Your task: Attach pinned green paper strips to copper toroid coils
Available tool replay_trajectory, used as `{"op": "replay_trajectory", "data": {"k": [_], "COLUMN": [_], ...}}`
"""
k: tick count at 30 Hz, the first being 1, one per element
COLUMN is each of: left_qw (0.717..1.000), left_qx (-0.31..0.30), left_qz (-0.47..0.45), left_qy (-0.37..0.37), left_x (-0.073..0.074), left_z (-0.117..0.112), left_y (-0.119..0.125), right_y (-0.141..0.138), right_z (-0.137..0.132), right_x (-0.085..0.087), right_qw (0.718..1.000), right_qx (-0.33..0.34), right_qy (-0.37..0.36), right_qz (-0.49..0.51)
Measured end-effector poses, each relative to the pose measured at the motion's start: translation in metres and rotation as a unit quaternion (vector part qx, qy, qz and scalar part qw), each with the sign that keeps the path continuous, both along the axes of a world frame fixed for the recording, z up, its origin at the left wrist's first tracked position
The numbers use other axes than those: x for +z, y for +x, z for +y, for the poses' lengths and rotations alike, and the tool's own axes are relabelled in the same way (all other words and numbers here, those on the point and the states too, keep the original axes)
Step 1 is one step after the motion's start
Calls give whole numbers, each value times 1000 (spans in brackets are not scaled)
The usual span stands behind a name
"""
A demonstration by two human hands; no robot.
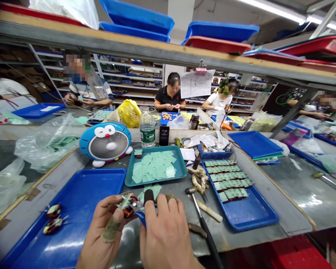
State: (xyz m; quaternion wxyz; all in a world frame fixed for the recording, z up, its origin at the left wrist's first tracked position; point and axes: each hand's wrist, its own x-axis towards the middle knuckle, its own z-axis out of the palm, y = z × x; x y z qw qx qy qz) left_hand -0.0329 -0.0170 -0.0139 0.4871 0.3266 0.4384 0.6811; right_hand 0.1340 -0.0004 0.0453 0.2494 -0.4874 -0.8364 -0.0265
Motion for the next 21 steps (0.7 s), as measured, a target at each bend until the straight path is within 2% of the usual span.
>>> {"op": "replay_trajectory", "data": {"k": [7,12,21], "left_qw": [998,998,998], "left_qx": [-55,-40,-31], "left_qz": [-17,-30,12], "left_qy": [-34,-35,-44], "left_x": [5,4,4], "left_z": [6,4,2], "left_y": [-3,-2,-4], "right_y": [-4,-2,0], "right_z": [0,0,3], "right_x": [8,12,15], "right_qw": [1000,999,999], "right_qx": [-13,-17,1], "right_qy": [22,21,30], "right_qz": [-3,-22,-45]}}
